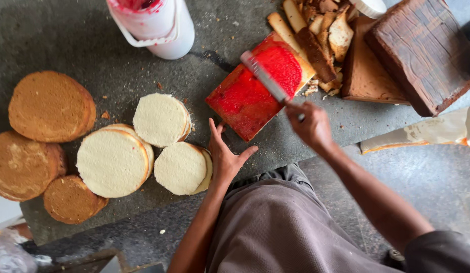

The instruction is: The person scoops jam onto a rectangular cake layer, spreads it across the surface with a knife, and slices the cake into smaller pieces using a knife before separating the pieces by hand.

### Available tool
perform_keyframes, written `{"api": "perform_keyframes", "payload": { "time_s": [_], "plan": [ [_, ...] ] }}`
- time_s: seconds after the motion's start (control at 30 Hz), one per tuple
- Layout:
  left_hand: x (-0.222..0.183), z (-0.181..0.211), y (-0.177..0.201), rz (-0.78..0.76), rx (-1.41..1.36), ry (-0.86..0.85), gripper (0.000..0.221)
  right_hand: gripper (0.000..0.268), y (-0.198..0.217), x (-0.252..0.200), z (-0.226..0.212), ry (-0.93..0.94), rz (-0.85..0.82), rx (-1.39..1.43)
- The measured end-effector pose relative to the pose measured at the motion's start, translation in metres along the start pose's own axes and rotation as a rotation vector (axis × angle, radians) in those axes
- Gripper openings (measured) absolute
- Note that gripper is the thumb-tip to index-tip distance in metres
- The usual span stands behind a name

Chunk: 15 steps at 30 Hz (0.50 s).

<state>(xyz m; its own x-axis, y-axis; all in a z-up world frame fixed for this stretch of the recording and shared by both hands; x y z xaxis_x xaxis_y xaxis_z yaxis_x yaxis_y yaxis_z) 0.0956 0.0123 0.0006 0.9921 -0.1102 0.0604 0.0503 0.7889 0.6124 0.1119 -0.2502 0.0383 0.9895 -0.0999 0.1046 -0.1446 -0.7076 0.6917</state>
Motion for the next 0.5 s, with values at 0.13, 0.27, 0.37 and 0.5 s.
{"api": "perform_keyframes", "payload": {
  "time_s": [0.13,0.27,0.37,0.5],
  "plan": [
    [-0.005,-0.008,0.005,-0.042,-0.232,0.034,0.148,0.016,-0.048,-0.045,-0.077,0.109,-0.033,-0.104],
    [-0.008,-0.006,0.017,-0.039,-0.22,0.02,0.151,0.03,-0.059,-0.067,-0.085,0.025,-0.117,0.199],
    [-0.009,0.002,0.017,-0.104,-0.15,0.006,0.153,0.049,-0.039,-0.052,-0.009,-0.354,-0.048,0.326],
    [-0.003,0.023,0.003,-0.19,0.084,-0.063,0.148,0.047,0.027,0.014,0.053,-0.11,0.159,0.163]
  ]
}}
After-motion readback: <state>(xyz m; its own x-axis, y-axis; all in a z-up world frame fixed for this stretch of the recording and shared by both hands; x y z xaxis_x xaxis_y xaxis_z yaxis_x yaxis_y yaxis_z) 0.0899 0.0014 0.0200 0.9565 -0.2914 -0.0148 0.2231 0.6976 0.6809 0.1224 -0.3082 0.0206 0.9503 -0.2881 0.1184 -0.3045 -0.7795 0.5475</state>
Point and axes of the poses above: each hand's wrist, its own x-axis towards the middle knuckle, its own y-axis out of the back of the hand, z = x × y, the point moved 10 cm from there along x, towards the middle knuckle, and after that the axes turned 8 degrees about x, right-handed, at the moved point
